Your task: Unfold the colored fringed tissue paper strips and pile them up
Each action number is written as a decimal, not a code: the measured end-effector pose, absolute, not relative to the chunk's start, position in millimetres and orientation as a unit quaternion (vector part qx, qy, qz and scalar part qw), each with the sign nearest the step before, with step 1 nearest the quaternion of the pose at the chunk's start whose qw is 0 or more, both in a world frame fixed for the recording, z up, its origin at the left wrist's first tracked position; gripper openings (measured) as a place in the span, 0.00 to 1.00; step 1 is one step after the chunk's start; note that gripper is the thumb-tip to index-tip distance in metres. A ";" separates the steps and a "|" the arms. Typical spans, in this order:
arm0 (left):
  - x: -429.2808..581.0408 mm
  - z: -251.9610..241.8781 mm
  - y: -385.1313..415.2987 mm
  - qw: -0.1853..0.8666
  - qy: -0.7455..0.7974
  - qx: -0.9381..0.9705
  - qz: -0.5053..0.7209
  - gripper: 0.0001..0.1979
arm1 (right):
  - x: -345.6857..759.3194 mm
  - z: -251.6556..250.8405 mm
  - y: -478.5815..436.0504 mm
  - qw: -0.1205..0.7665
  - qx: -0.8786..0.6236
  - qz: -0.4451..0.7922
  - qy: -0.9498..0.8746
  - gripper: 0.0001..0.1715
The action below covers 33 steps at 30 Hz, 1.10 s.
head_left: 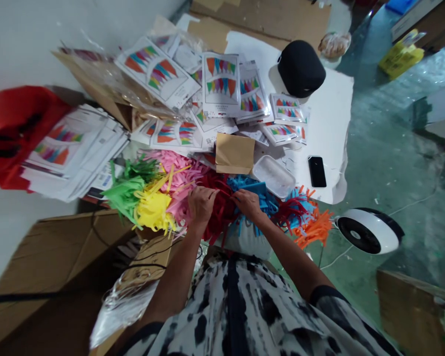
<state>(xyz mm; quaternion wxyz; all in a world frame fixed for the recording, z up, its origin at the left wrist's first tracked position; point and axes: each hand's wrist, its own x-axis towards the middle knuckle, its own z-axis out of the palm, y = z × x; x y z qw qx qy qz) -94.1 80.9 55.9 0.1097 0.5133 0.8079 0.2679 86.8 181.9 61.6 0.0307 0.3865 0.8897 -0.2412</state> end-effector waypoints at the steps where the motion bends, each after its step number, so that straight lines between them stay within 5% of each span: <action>1: -93.6 59.8 80.0 0.107 0.808 0.519 0.257 0.14 | 86.8 64.4 180.6 0.037 0.388 -0.236 0.890 0.18; 17: -92.0 100.2 66.5 0.109 0.863 0.450 0.200 0.17 | 89.3 74.9 157.4 -0.005 0.391 -0.204 0.897 0.16; 25: -96.7 77.1 62.7 0.303 0.815 0.360 0.337 0.06 | 89.1 78.1 150.1 -0.022 0.394 -0.202 0.896 0.16; 33: -95.3 64.0 59.3 0.412 0.778 0.260 0.397 0.11 | 92.1 75.8 144.2 -0.072 0.388 -0.217 0.893 0.14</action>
